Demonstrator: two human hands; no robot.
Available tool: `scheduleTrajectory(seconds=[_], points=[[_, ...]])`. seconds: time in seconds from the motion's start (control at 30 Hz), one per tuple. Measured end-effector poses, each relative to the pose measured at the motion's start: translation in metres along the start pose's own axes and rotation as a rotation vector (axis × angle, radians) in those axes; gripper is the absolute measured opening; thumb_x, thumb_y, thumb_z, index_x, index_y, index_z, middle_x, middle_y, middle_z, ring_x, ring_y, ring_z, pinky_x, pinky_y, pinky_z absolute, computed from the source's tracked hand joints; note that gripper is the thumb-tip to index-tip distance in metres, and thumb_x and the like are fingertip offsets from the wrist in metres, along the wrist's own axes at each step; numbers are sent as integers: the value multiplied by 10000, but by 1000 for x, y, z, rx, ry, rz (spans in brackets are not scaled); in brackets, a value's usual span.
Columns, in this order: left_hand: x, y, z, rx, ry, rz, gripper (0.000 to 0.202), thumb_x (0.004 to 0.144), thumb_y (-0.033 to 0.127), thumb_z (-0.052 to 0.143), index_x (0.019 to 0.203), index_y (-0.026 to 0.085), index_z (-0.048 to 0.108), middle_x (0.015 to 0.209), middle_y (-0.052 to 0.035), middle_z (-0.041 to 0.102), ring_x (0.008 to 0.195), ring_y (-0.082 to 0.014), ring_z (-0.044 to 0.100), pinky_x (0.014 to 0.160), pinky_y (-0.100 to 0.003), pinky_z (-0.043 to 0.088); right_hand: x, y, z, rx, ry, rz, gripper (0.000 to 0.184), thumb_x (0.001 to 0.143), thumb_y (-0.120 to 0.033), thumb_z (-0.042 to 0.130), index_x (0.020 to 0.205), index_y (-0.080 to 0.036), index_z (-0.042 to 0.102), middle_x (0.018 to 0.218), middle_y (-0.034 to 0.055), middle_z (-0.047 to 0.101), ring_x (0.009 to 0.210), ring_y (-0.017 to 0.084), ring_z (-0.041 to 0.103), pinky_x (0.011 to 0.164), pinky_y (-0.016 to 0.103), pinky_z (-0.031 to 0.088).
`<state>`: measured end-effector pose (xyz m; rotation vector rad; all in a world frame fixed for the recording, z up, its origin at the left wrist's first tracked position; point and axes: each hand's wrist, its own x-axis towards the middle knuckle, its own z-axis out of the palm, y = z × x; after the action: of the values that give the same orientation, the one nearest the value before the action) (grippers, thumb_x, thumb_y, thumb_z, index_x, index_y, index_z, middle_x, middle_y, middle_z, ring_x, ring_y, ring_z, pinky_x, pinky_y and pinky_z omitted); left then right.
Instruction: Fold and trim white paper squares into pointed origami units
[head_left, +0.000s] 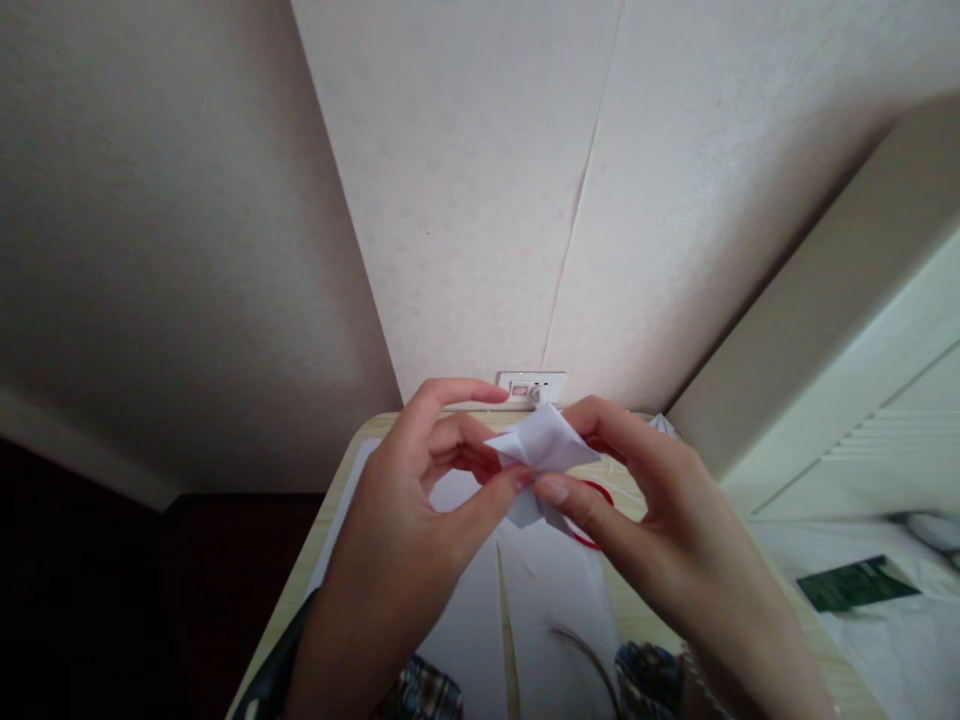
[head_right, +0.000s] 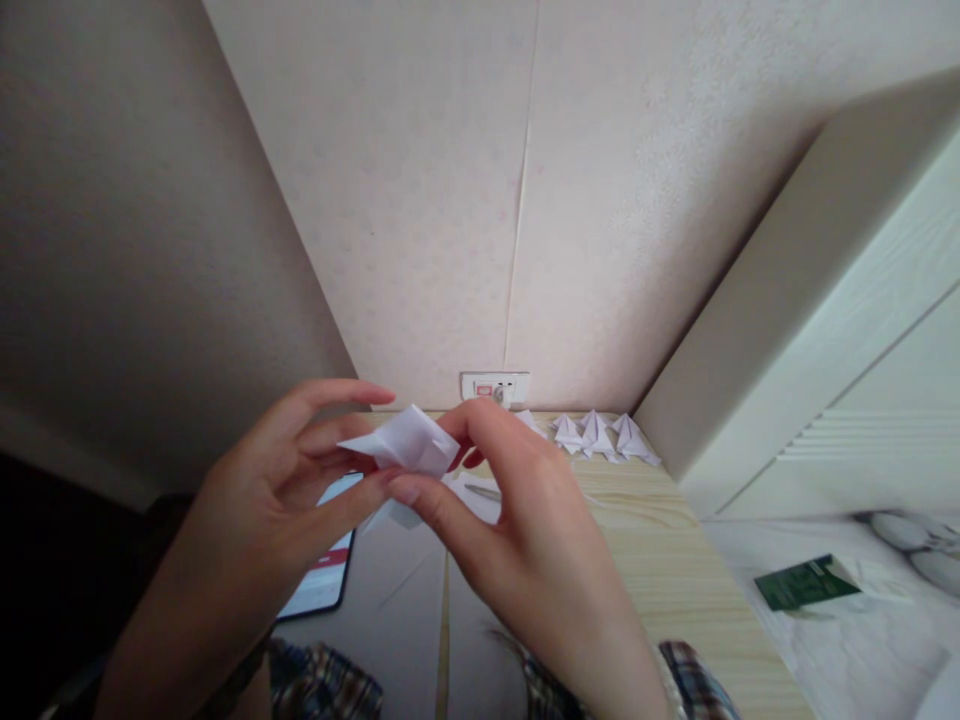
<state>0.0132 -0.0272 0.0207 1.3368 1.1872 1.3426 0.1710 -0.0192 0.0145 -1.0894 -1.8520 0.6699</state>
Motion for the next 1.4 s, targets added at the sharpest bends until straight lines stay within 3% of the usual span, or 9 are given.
scheduleTrajectory(seconds=[0.13,0.27,0.57,0.7,0.83,1.1,1.23,1.4], points=[[0,0,1,10,-6,-5,275,728,146,775,925,265,626,647,74,676,663,-157,690,688,-252,557,-1,-2,0,17,25,9,152,924,-261,639,786,-197,640,734,-19,659,694,131,586,648,258,426],[0,-1,2,-79,-20,-24,316,711,114,776,949,263,631,630,89,678,671,-143,708,679,-214,559,-3,-1,1,86,53,76,221,919,-304,635,725,-204,599,696,-14,622,669,144,559,584,269,401],[-1,-2,3,-119,-27,-25,418,678,125,810,1033,271,644,647,94,675,676,-131,685,704,-214,562,-5,2,2,160,133,84,323,907,-312,650,634,-211,510,589,-43,525,573,117,482,529,258,357],[-1,0,2,-94,-64,-80,479,672,113,825,1079,271,626,729,81,724,700,-124,689,690,-195,548,-6,1,2,184,113,97,304,889,-316,664,643,-213,519,610,-35,557,585,126,498,530,262,368],[-1,2,1,-111,-92,-119,462,688,134,813,1078,277,612,679,94,653,711,-138,685,716,-222,544,-7,1,1,182,67,119,284,883,-347,676,662,-211,562,660,-18,597,619,139,523,529,267,371],[-4,3,0,-34,-51,-81,343,704,151,776,990,270,628,659,83,656,708,-152,695,716,-248,507,-2,-2,-3,231,21,128,198,881,-332,667,725,-215,634,732,-3,666,785,181,633,650,288,435],[-4,2,0,-26,-31,-64,338,698,154,776,980,284,643,626,98,625,679,-132,660,781,-256,507,-2,-1,-4,254,41,97,209,899,-314,659,718,-217,627,692,-29,647,686,134,596,623,259,427],[-4,4,-1,-36,-60,-96,367,690,156,769,1004,298,641,654,84,629,681,-150,652,630,-244,471,-6,-2,-2,208,76,85,306,938,-323,615,658,-210,563,619,-39,564,599,116,517,515,244,360]])
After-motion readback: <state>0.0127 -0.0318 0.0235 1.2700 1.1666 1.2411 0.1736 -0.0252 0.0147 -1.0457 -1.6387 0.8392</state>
